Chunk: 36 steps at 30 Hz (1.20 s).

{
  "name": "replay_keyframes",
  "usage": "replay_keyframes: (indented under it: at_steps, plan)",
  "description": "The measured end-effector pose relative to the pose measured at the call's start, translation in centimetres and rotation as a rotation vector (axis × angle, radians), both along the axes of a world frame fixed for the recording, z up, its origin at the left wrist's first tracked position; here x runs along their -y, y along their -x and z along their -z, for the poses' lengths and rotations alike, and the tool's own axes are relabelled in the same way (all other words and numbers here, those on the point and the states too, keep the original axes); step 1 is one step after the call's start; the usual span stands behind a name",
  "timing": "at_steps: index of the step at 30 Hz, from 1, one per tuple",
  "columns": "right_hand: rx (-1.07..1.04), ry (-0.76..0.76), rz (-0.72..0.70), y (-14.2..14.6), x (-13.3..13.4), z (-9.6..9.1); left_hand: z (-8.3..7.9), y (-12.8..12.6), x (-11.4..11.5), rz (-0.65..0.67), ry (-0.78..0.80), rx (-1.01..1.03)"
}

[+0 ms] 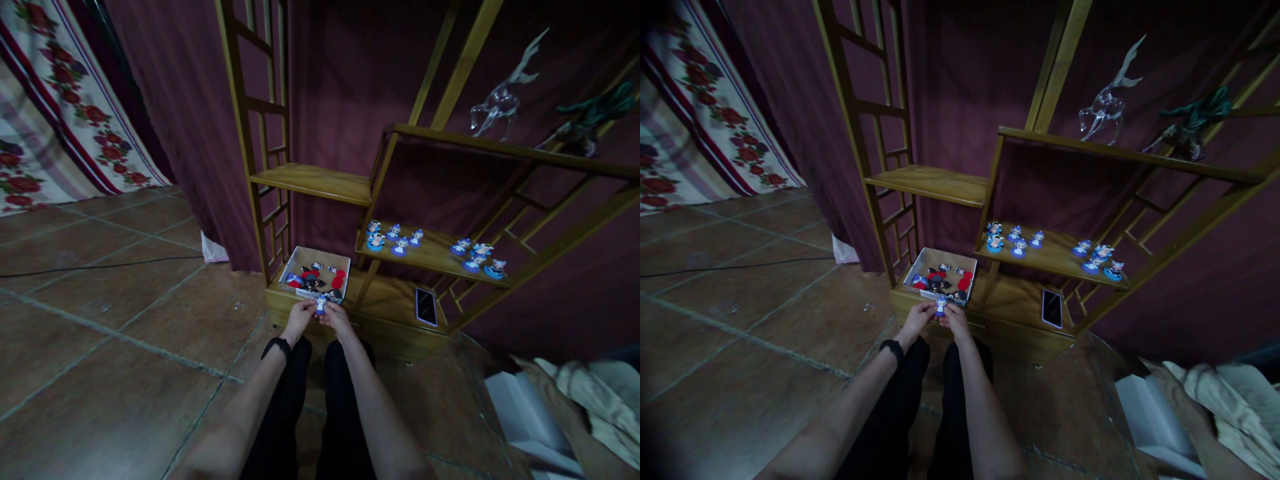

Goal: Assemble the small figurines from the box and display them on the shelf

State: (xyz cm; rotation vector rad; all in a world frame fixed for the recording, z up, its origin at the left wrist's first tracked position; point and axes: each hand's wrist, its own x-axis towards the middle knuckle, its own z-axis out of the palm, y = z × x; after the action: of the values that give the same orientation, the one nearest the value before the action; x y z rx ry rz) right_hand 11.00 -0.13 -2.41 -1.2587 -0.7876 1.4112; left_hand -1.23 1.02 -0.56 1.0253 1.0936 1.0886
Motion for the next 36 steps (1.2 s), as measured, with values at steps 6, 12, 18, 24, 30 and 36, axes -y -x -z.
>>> replay_keyframes:
  at_steps: [6, 12, 18, 24, 30, 36]
  plan:
    - [-0.001, -0.056, -0.009, -0.1, 0.5, -0.7, -0.3, -0.2, 0.7, -0.03, -0.2, -0.238]
    - [-0.064, -0.084, 0.0, -0.3, 0.5, -1.0, -1.3, -0.7, 2.1, 0.008, -0.34, -0.641]
    - [-0.124, -0.133, 0.007, -0.4, 0.7, -0.8, -2.1, -0.9, 3.3, 0.129, -0.589, -1.251]
    - [-0.12, -0.165, 0.012, -0.8, 1.2, -1.3, -2.0, -0.9, 3.7, 0.1, -0.827, -1.435]
    - [-0.099, -0.19, -0.009, -1.0, 1.3, -1.1, -1.9, -0.7, 3.6, 0.116, -0.95, -1.503]
    - [-0.052, -0.182, 0.013, -1.1, 1.1, -0.9, -2.0, -0.5, 3.7, 0.125, -0.975, -1.477]
